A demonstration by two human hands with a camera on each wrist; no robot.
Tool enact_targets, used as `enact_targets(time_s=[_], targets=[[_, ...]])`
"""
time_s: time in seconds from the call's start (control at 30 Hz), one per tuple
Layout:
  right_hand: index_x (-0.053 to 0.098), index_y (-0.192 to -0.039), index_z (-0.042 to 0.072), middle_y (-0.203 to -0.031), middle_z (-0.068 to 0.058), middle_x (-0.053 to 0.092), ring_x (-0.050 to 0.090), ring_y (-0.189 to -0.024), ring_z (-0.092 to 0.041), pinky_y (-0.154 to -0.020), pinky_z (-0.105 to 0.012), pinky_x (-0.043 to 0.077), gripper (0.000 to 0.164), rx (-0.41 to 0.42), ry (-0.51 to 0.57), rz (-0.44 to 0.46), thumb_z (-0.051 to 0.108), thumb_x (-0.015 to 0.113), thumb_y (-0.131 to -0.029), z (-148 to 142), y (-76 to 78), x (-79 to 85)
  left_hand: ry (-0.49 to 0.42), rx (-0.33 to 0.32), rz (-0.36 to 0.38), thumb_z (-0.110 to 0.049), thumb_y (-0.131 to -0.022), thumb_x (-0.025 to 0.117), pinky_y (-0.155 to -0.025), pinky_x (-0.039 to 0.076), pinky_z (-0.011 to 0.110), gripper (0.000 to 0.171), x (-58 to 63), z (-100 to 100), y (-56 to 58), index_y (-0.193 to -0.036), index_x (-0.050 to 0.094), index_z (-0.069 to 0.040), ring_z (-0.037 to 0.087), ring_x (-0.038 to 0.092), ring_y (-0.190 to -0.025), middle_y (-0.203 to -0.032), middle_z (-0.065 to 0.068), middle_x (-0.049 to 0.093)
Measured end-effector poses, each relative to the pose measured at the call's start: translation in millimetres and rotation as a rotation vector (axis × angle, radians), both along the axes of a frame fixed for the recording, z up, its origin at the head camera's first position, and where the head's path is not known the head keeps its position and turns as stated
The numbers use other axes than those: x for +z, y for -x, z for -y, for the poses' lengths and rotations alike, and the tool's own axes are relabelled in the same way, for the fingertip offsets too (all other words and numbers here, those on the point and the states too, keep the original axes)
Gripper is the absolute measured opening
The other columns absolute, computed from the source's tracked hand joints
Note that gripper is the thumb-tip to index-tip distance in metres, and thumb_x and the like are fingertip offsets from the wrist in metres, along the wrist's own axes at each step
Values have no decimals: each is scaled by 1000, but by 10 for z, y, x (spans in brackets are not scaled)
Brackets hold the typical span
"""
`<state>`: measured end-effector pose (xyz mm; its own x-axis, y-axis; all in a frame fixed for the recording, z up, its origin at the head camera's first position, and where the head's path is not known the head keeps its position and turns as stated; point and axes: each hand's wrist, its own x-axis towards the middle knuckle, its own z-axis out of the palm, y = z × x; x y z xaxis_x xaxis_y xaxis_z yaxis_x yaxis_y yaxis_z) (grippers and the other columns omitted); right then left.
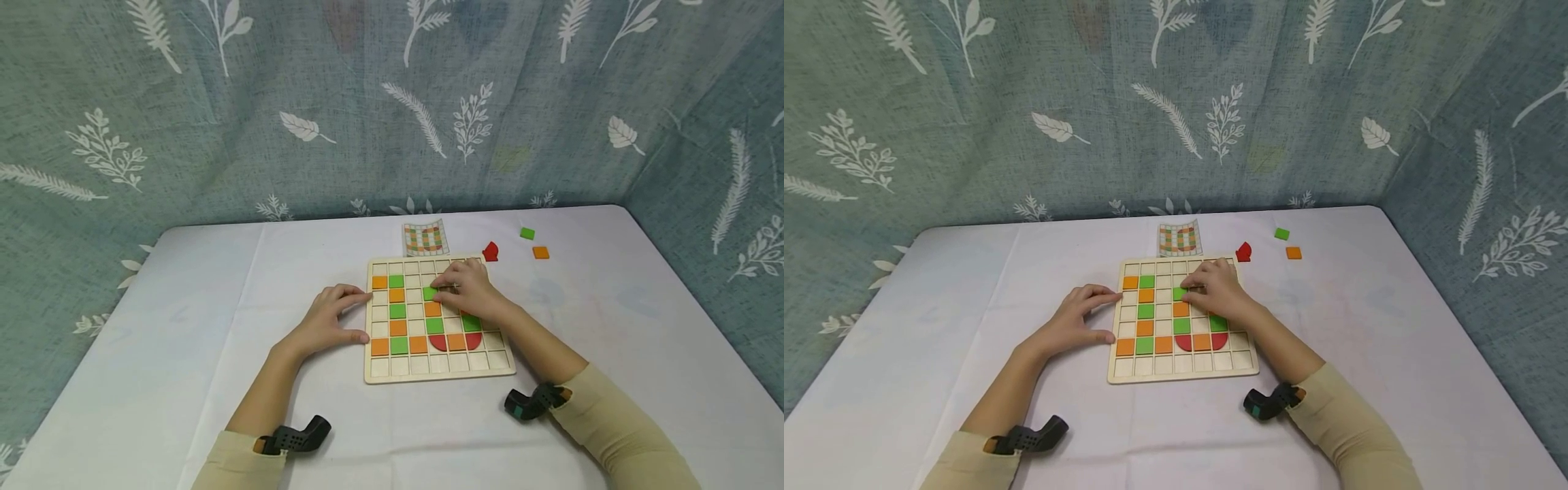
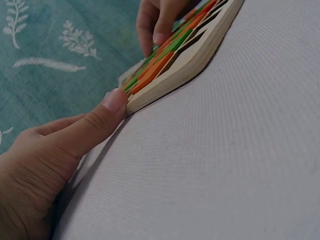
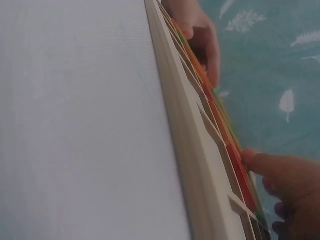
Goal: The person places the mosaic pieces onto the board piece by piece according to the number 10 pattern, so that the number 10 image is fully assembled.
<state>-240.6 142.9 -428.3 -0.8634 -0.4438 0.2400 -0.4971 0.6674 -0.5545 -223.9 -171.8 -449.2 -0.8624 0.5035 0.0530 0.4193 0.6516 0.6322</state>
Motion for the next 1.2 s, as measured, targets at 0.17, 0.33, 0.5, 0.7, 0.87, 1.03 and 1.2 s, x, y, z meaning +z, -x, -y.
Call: enact_targets(time_s=[0.17, 0.33, 0.5, 0.7, 0.87, 1.03, 1.2], targets=[[74, -100, 9, -94, -6, 61, 40, -92, -25, -81, -45, 26, 24, -25, -2, 5, 22, 76, -80, -81, 10, 14, 6, 3, 5, -54, -64, 80, -100, 32, 48, 84, 7, -2, -2, -137, 52, -23, 23, 36, -121, -132, 1, 46], [72, -103, 7, -94, -10, 59, 37, -90, -27, -80, -45, 24, 26, -117, 17, 43, 22, 74, -82, -228, 24, 61, 4, 10, 11, -55, -64, 79, -100, 32, 48, 84, 22, 0, -9, -137, 52, -24, 23, 35, -121, -132, 0, 45], [71, -106, 4, -93, -11, 58, 36, -93, -29, -84, -47, 23, 29, -237, 39, 65, 22, 73, -83, -413, 51, 85, 8, 13, 8, -55, -64, 79, -100, 32, 48, 84, 32, 5, -14, -137, 52, -24, 23, 35, -121, -133, 0, 45], [70, -106, 2, -95, -14, 59, 36, -94, -31, -87, -49, 24, 27, -341, 56, 34, 18, 71, -84, -617, 125, 26, 4, 6, 7, -54, -64, 80, -100, 31, 48, 84, 36, 5, -11, -137, 52, -24, 23, 35, -122, -133, 1, 45], [69, -108, 1, -103, -20, 59, 37, -101, -38, -91, -54, 23, 27, -374, 60, -8, 11, 70, -84, -735, 205, -25, -1, 7, 6, -53, -64, 80, -100, 31, 48, 83, 30, 5, -9, -137, 52, -24, 23, 35, -121, -133, 0, 45], [65, -118, 3, -111, -23, 54, 34, -105, -40, -89, -54, 23, 34, -388, -17, 22, 14, 68, -86, -781, 281, -27, 6, 6, 1, -53, -65, 80, -100, 31, 47, 83, 18, 3, -7, -137, 53, -24, 22, 36, -121, -132, 0, 45], [67, -117, 7, -112, -22, 51, 33, -107, -39, -91, -54, 23, 30, -385, -95, 65, 18, 64, -90, -789, 319, -22, 1, 0, -3, -53, -65, 80, -100, 31, 47, 82, 15, 4, -4, -137, 53, -23, 22, 36, -121, -132, 0, 45]])
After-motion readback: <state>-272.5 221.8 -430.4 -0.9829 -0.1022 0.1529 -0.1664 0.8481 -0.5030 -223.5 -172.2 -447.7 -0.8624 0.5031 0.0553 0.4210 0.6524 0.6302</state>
